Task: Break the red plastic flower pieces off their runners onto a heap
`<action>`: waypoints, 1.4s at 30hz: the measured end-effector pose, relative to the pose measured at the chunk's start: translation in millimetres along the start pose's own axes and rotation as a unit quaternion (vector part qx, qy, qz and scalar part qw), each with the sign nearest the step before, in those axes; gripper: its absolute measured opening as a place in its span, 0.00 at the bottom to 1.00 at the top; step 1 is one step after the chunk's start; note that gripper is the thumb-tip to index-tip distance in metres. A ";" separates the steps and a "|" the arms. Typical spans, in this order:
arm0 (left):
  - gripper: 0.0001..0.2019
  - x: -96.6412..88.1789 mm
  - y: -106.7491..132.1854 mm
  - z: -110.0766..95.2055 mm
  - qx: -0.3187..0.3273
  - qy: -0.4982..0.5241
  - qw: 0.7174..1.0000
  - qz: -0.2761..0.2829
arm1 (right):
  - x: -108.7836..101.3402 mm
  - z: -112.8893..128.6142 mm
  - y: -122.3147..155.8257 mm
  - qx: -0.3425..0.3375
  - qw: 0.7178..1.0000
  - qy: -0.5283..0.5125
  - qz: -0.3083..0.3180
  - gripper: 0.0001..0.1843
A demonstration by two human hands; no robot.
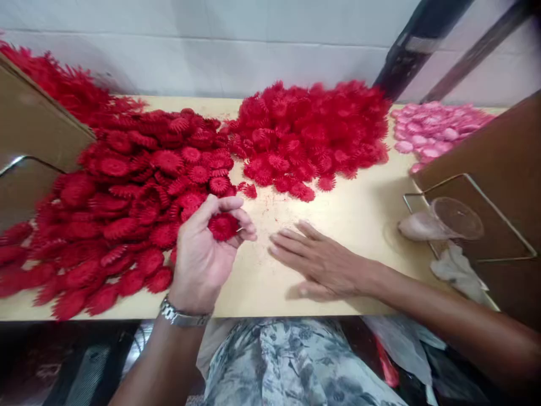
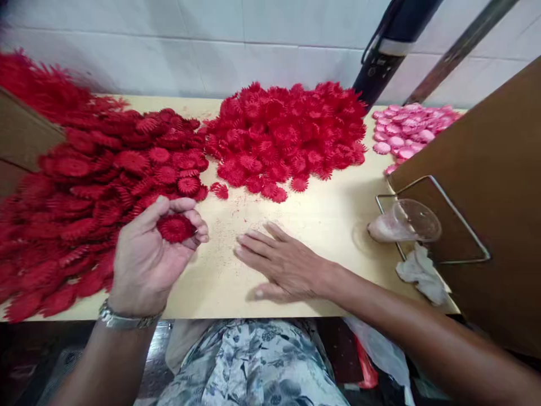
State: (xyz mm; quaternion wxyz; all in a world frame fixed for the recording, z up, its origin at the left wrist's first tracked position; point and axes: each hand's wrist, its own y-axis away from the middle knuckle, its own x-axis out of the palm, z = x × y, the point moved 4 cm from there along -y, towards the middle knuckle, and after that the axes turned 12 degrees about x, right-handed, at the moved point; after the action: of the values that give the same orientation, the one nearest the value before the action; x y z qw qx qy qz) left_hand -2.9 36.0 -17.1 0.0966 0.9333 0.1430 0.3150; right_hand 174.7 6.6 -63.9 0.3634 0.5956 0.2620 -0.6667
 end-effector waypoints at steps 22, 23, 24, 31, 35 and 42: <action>0.17 -29.5 7.2 -17.8 0.078 -0.050 0.996 0.004 | -17.9 -13.5 -62.5 -0.024 0.997 -0.025 -0.069 0.31; 0.17 -32.2 6.4 -18.8 0.077 -0.050 0.996 -0.005 | -17.9 -4.8 -56.0 -0.044 0.997 -0.029 -0.060 0.32; 0.17 -34.4 5.5 -19.1 0.074 -0.049 0.996 -0.015 | -15.8 6.4 -49.0 -0.071 0.996 -0.033 -0.048 0.32; 0.15 -25.0 3.2 -10.3 0.053 -0.044 0.998 0.012 | -3.1 0.4 -65.6 -0.032 0.996 -0.013 -0.078 0.34; 0.14 -29.9 4.6 -10.2 0.054 -0.054 0.997 0.004 | -22.7 -31.1 -59.8 0.040 0.995 0.013 -0.092 0.32; 0.13 -31.0 3.6 -5.7 0.027 -0.058 0.998 -0.015 | -10.1 -5.0 -20.4 -0.016 0.999 -0.013 -0.043 0.32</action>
State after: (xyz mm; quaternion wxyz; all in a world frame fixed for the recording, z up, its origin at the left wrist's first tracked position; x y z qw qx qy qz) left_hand -29.3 23.0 -29.0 0.0841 0.9500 0.1600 0.2548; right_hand 161.7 24.5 -56.4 0.3467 0.5695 0.2935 -0.6851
